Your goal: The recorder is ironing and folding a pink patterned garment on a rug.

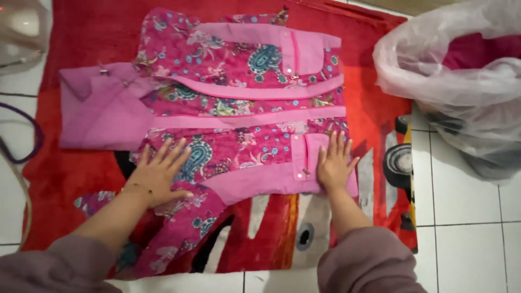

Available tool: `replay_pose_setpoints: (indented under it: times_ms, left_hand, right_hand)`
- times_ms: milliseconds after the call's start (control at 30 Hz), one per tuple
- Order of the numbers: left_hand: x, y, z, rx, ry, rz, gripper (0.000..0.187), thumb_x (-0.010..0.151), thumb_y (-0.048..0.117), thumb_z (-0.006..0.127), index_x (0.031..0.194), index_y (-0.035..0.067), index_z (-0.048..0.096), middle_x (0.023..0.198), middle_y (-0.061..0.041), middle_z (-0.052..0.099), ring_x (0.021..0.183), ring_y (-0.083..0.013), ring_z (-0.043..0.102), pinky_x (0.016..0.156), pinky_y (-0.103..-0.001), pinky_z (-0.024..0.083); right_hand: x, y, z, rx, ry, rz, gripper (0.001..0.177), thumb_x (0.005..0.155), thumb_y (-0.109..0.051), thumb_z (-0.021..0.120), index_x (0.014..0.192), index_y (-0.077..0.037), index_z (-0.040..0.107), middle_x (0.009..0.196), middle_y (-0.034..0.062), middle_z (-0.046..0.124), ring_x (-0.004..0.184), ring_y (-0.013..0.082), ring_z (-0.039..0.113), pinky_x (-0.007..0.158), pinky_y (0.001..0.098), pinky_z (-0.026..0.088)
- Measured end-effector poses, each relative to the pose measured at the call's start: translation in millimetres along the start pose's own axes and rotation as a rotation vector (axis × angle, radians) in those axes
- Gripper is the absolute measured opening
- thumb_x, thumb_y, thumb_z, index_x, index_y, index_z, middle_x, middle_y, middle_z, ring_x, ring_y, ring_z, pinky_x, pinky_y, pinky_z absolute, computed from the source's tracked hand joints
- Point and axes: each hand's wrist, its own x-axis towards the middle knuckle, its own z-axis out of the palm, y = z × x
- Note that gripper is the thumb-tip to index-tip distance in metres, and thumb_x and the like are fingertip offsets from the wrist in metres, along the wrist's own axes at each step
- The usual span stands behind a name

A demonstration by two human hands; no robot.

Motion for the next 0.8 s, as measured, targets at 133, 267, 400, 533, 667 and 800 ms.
replay_pose_setpoints:
  times_ms: [133,267,400,533,667,800]
  left_hand:
    - [19.0,-31.4,46.7,-0.226,0.363,-0.159,0.102,0.086,0.07,0.05,0.159,0.009,0.014,0.169,-0.012,0.006,0.156,-0.03,0.005,0.123,-0.05,0.013]
    - [30.8,35.3,12.1,-0.095,0.602,0.038,0.064,0.091,0.023,0.048,0.152,0.004,0.041,0.161,-0.016,0.036,0.148,-0.0358,0.033,0.122,-0.048,0.021]
    - [72.5,149.4,-2.3,-0.459,0.395,0.498,0.043,0.09,0.006,0.051,0.13,0.006,0.064,0.139,-0.016,0.061,0.136,-0.0316,0.054,0.119,-0.041,0.042]
    - [114.2,232.4,-5.9,-0.352,0.529,0.827,0.048,0.082,0.005,0.059,0.13,0.003,0.061,0.134,-0.013,0.058,0.127,-0.0316,0.053,0.109,-0.044,0.044]
    - [132.8,258.7,-9.3,-0.284,0.515,0.767,0.044,0.089,0.008,0.055,0.132,0.003,0.059,0.139,-0.011,0.052,0.13,-0.0315,0.047,0.11,-0.047,0.04]
    - [132.3,260.7,0.8,-0.429,0.572,0.749,0.043,0.092,0.008,0.053,0.133,-0.001,0.06,0.15,-0.012,0.049,0.123,-0.0319,0.048,0.106,-0.046,0.041]
  right_hand:
    - [20.1,7.8,-10.4,0.008,0.048,0.023,0.052,0.099,-0.036,0.054,0.147,-0.02,0.045,0.159,0.0091,0.035,0.147,0.0367,0.029,0.114,0.067,0.021]
    - [14.8,26.1,-12.4,0.391,-0.158,-0.061,0.022,0.087,-0.013,0.075,0.108,-0.013,0.068,0.118,0.0134,0.063,0.111,0.0304,0.059,0.099,0.0431,0.051]
    - [-9.3,-9.6,-34.3,0.68,-0.53,-0.204,0.026,0.075,-0.005,0.079,0.097,-0.009,0.066,0.1,0.0101,0.063,0.088,0.0219,0.062,0.08,0.0355,0.054]
    - [-19.0,-29.1,-55.4,0.453,-0.55,-0.32,0.023,0.072,-0.002,0.081,0.089,-0.006,0.066,0.09,0.0069,0.06,0.078,0.0168,0.064,0.07,0.0326,0.055]
    - [-17.2,-13.2,-49.4,0.533,-0.613,-0.13,0.017,0.082,-0.005,0.079,0.089,-0.007,0.065,0.083,0.0077,0.066,0.075,0.0176,0.066,0.069,0.0323,0.054]
    - [-11.0,-4.2,-44.7,0.626,-0.59,-0.132,0.016,0.081,-0.004,0.078,0.088,-0.007,0.064,0.086,0.0074,0.065,0.079,0.0186,0.067,0.07,0.032,0.055]
